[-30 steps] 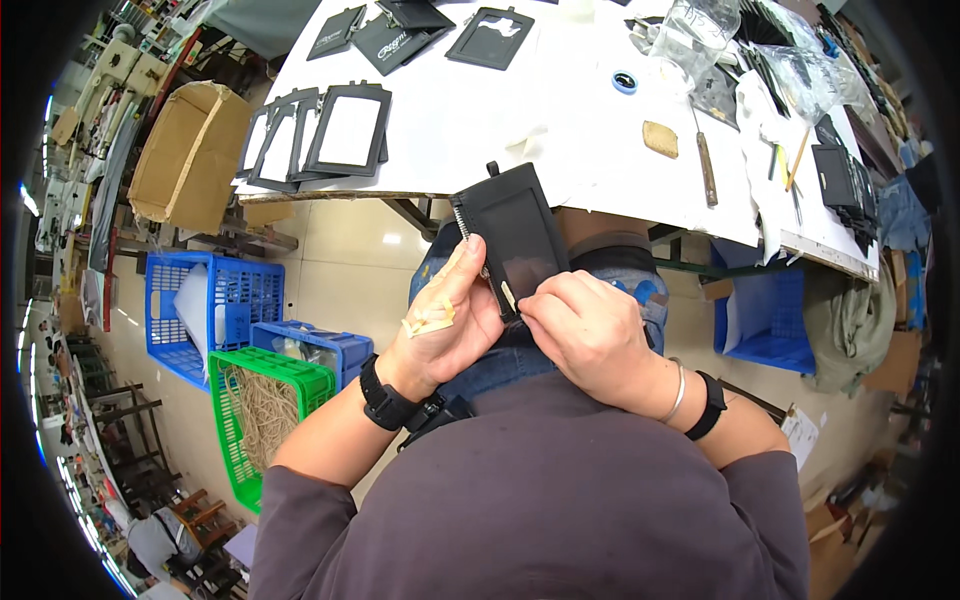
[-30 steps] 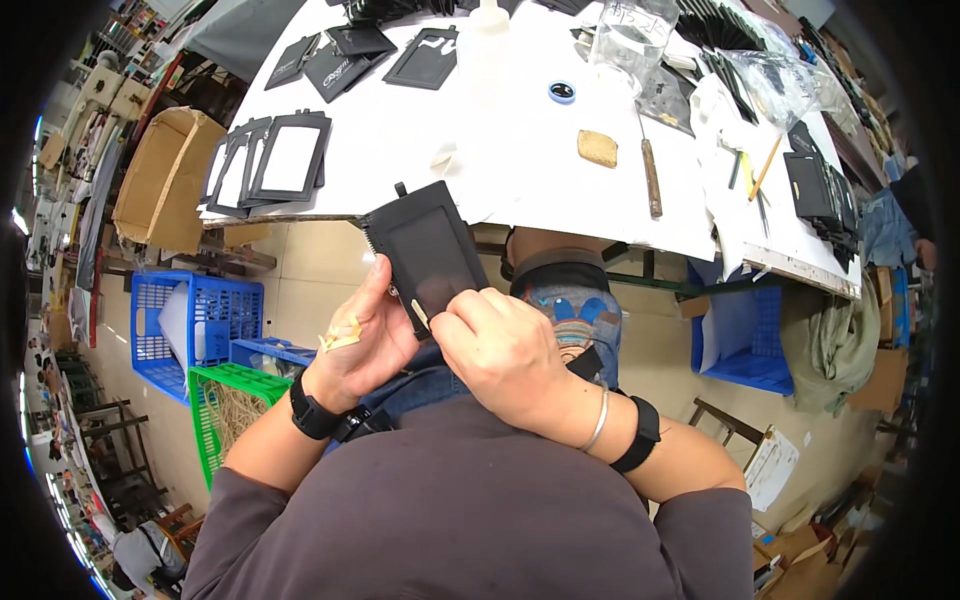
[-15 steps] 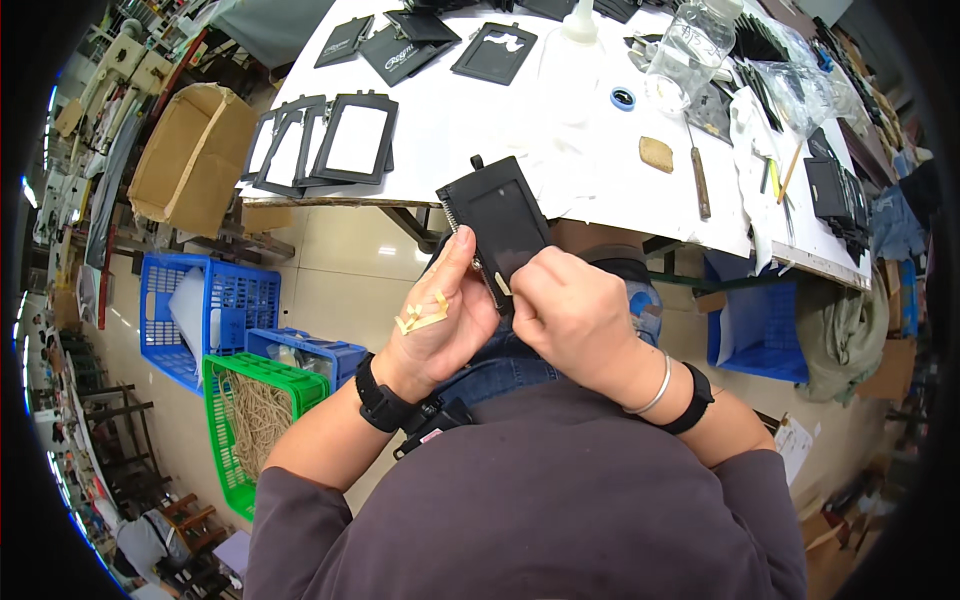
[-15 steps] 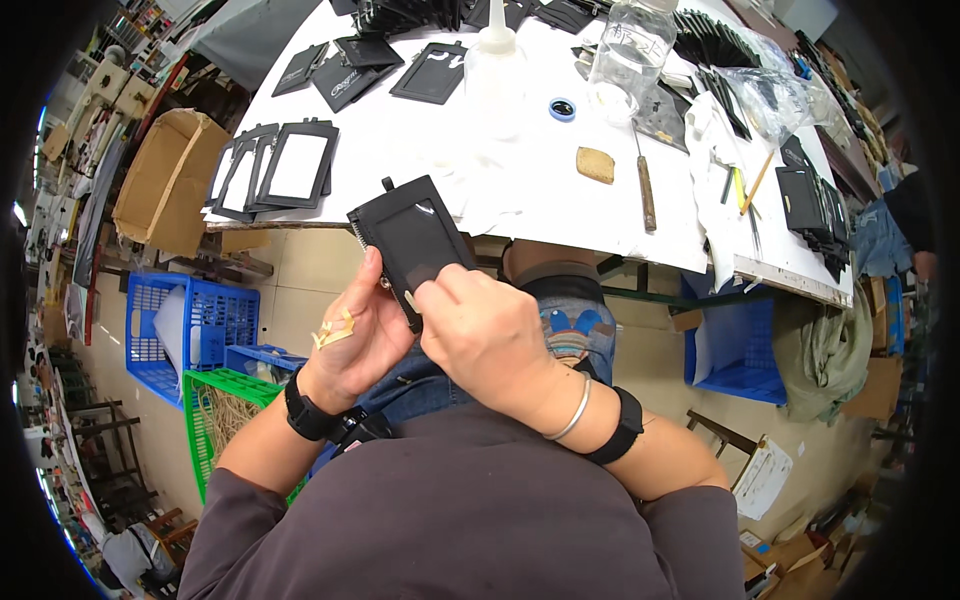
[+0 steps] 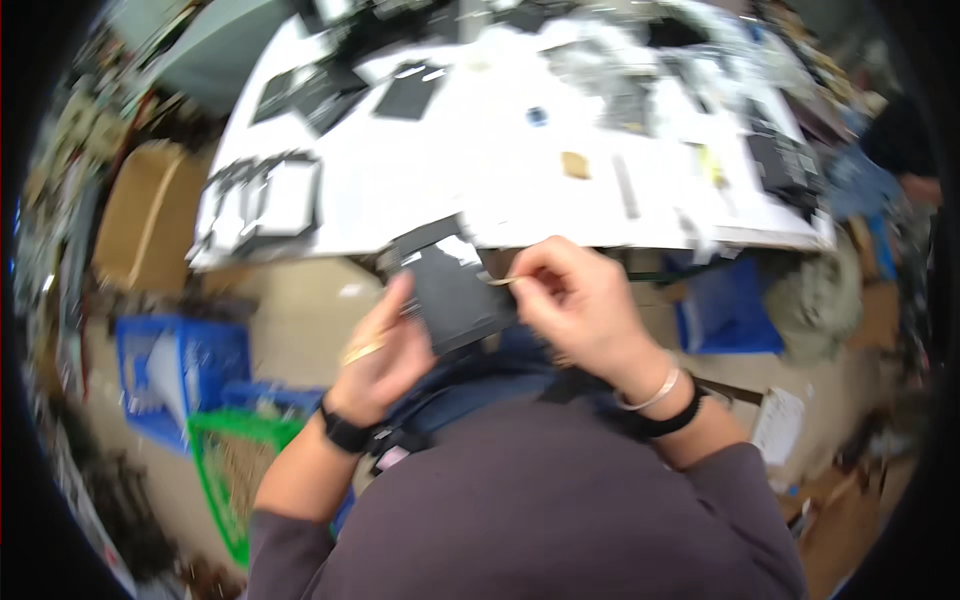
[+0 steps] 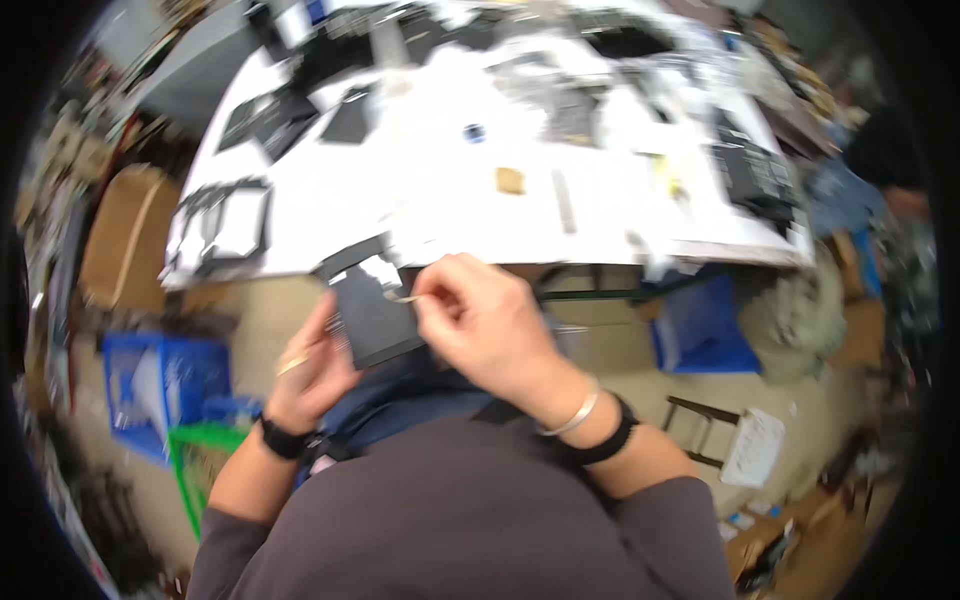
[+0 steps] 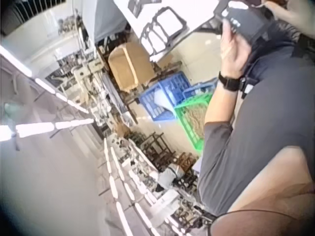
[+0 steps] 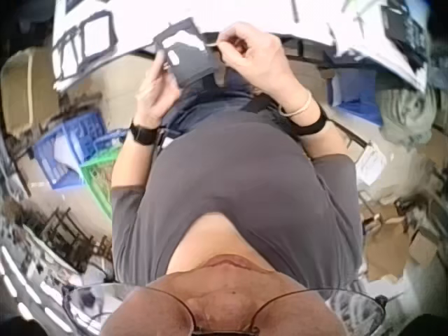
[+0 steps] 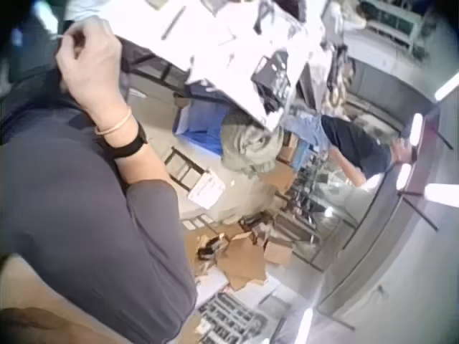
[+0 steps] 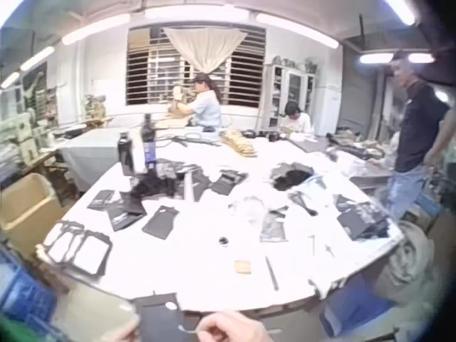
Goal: The person assembles small black card holders at a workbench. They wipe the surface of a holder with a white cloth, insert a white card into the holder, and then stack the finished units. The person repeats this process for multiple items, handling them one at a time.
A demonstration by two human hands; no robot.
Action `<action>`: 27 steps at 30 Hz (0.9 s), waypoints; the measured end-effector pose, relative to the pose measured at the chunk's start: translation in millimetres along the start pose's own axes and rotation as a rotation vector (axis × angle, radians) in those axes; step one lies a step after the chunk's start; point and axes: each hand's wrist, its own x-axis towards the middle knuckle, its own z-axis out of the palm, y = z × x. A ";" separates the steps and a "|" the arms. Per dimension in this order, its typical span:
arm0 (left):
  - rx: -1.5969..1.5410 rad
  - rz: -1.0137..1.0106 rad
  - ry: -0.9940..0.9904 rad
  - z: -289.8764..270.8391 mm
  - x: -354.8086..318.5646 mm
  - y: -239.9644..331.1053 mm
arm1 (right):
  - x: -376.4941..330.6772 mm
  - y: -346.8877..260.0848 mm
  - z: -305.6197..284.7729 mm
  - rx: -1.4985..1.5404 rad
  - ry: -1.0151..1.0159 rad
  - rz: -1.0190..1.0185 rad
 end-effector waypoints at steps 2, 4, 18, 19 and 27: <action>0.018 -0.005 0.077 -1.0 -2.8 2.6 | -5.6 9.5 -27.3 -0.087 0.104 -0.025; 0.086 0.039 0.066 -15.6 -12.4 8.3 | -16.6 23.0 -62.5 -0.079 0.226 0.097; 0.299 -0.082 0.106 -32.0 -20.5 21.4 | -63.3 143.4 -220.0 -1.467 0.625 -0.069; 0.323 -0.079 0.145 -30.8 -23.8 22.4 | -66.1 147.4 -212.3 -1.542 0.564 -0.124; 0.494 -0.134 0.246 -32.0 -22.7 41.2 | -160.1 126.7 -197.6 -1.115 0.417 0.096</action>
